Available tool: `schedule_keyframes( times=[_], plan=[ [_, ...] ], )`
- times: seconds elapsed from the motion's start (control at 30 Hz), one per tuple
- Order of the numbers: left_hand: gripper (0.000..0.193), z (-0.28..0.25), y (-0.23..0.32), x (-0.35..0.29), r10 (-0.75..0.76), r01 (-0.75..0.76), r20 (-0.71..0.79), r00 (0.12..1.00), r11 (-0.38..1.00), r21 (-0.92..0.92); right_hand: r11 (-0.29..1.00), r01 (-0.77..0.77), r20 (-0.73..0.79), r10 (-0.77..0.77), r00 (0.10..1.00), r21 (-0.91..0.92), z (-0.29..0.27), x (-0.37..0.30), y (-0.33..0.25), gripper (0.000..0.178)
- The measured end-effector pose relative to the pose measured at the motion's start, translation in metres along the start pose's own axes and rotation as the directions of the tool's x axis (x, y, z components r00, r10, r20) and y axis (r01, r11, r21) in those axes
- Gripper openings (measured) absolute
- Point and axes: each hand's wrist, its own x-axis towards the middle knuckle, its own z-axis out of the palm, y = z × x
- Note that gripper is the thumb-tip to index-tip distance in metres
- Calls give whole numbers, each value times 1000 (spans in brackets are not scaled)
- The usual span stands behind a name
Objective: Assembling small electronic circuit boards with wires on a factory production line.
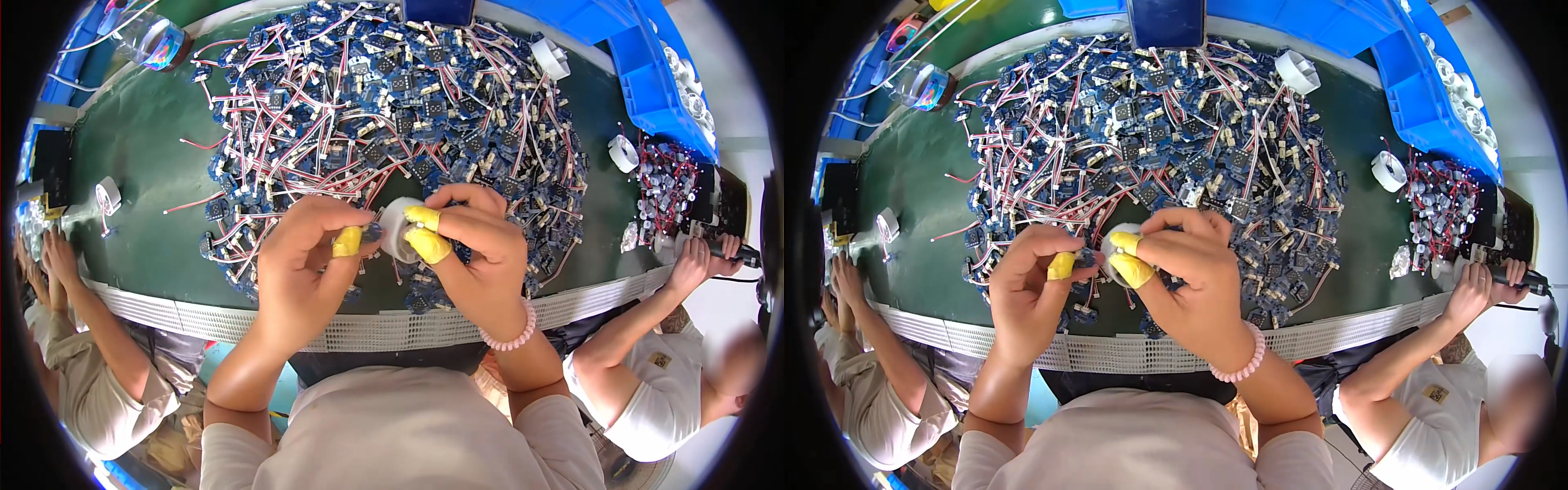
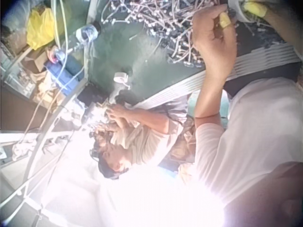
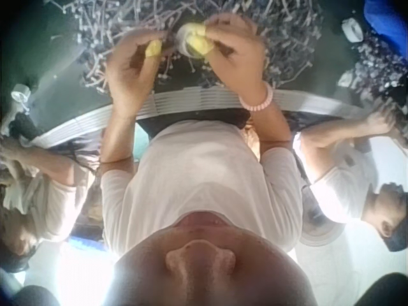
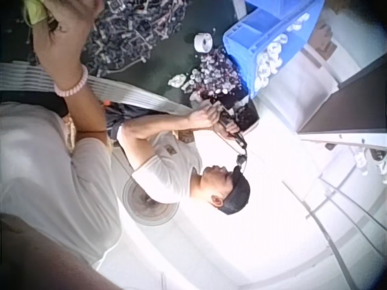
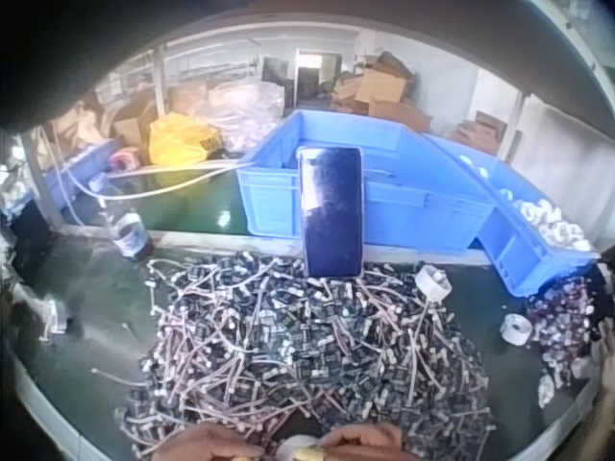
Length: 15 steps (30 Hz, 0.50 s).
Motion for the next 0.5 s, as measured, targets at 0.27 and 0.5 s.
schedule_keyframes(
  times=[0.27, 0.5],
  plan=[
    [32, -2, 3, -5, -72, 72, 11, 997, 997, 0, 985, 51, 67, -41, 997, -166, 7, 3, -13, 18],
    [29, -9, -8, -4, 45, -47, 29, 999, 997, 57, 980, 106, 54, -98, 994, -169, 15, 3, -12, 13]
  ],
)
